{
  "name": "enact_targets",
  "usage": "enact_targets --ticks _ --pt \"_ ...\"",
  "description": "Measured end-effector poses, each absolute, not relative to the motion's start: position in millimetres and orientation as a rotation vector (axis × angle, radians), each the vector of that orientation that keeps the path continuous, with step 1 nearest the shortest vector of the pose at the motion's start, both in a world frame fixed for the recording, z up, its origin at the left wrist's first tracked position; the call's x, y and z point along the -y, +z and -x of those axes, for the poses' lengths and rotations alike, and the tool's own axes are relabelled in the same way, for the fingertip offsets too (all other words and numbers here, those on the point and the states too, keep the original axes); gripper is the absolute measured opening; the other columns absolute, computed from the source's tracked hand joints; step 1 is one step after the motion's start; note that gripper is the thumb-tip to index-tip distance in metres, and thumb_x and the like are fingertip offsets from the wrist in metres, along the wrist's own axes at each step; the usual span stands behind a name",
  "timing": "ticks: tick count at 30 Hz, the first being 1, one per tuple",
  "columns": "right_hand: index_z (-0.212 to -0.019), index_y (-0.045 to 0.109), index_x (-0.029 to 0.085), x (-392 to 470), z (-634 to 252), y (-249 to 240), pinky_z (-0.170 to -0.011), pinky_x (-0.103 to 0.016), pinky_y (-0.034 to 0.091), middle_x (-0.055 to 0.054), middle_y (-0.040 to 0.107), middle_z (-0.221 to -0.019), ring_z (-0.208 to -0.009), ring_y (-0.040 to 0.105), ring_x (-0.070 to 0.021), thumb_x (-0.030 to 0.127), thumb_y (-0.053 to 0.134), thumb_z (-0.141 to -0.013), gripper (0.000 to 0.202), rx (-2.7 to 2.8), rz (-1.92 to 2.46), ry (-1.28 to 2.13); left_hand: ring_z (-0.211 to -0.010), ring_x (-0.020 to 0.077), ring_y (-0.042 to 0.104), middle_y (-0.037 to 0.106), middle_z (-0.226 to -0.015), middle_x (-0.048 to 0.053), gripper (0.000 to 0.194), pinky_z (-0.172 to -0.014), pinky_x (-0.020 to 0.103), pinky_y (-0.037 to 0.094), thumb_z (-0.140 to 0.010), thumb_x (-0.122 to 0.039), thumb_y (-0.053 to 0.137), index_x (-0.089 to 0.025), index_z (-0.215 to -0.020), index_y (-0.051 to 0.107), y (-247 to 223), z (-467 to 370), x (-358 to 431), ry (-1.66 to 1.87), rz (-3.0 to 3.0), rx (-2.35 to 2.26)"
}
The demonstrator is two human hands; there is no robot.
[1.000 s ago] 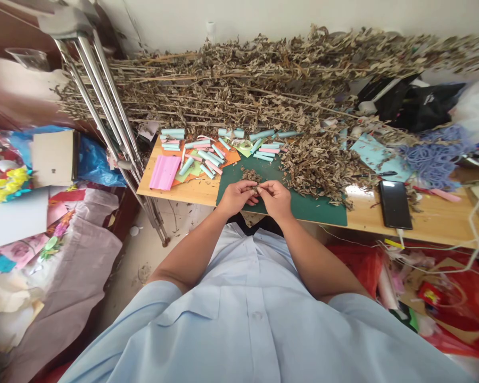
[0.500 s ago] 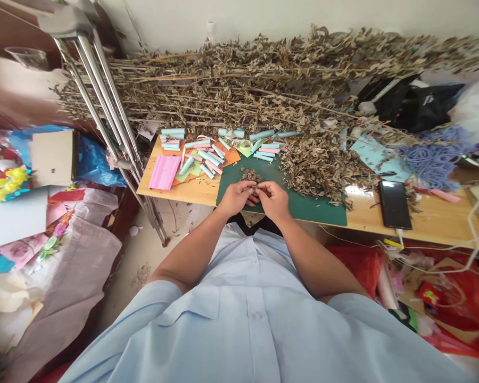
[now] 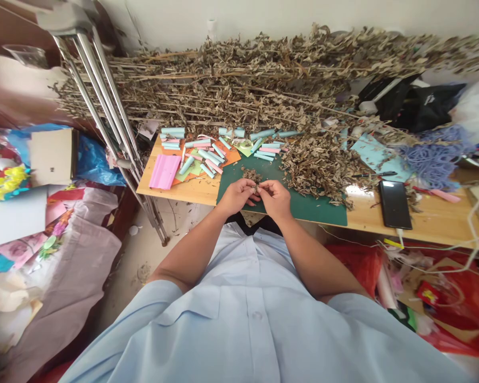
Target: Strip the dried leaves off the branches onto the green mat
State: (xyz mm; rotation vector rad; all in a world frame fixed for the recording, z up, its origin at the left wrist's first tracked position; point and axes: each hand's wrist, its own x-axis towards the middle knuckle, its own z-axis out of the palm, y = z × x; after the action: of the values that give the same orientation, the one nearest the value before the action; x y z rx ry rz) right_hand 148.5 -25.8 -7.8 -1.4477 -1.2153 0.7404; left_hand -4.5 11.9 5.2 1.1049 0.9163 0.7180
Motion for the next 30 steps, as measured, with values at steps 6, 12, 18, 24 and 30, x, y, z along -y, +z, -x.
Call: enact_targets --ticks 6,12,18,24,30 --pt "-0.091 0.068 0.023 25.3 -148.9 -9.7 -0.073 -0.033 0.057 -0.002 0.072 -0.085 -0.074 0.066 -0.0172 0.035 0.069 -0.082 0.015 1.205 1.421 0.771 -0.072 0.0168 0.073 0.069 -0.076 0.003 0.017 -0.061 0.026 0.060 -0.090 -0.022 0.063 -0.014 -0.103 0.056 6.6 3.9 -11.2 0.738 -1.104 -0.922" --pt "-0.093 0.069 0.023 28.1 -148.9 -4.3 -0.075 -0.034 0.058 -0.003 0.073 -0.087 -0.077 0.068 -0.0185 0.036 0.068 -0.084 0.015 1.216 1.391 0.821 -0.076 0.0169 0.073 0.070 -0.077 0.003 0.025 -0.062 0.025 0.060 -0.090 -0.021 0.063 -0.012 -0.113 0.059 6.3 3.6 -10.9 0.724 -1.126 -0.946" --pt "-0.096 0.069 0.024 29.0 -147.5 -6.4 -0.079 -0.036 0.059 -0.003 0.074 -0.092 -0.079 0.069 -0.0186 0.036 0.071 -0.082 0.019 1.240 1.373 0.841 -0.075 0.0167 0.073 0.069 -0.077 0.003 0.028 -0.062 0.025 0.061 -0.090 -0.024 0.064 -0.013 -0.115 0.061 3.8 4.3 -11.9 0.738 -1.127 -0.941" --pt "-0.097 0.069 0.024 28.0 -148.1 -12.1 -0.080 -0.036 0.059 -0.003 0.073 -0.093 -0.080 0.070 -0.0188 0.035 0.070 -0.083 0.018 1.241 1.352 0.833 -0.073 0.0164 0.073 0.070 -0.077 0.004 0.024 -0.061 0.025 0.060 -0.091 -0.024 0.063 -0.013 -0.112 0.060 6.7 3.9 -11.9 0.723 -1.123 -0.929" --pt "-0.094 0.067 0.024 29.7 -147.3 -8.9 -0.078 -0.036 0.058 -0.003 0.072 -0.090 -0.079 0.068 -0.0188 0.035 0.068 -0.084 0.015 1.207 1.391 0.782 -0.053 0.0098 0.061 0.065 -0.064 0.000 0.026 -0.050 0.020 0.052 -0.086 -0.027 0.069 -0.012 -0.107 0.068 4.2 3.8 -11.1 0.757 -1.186 -0.969"
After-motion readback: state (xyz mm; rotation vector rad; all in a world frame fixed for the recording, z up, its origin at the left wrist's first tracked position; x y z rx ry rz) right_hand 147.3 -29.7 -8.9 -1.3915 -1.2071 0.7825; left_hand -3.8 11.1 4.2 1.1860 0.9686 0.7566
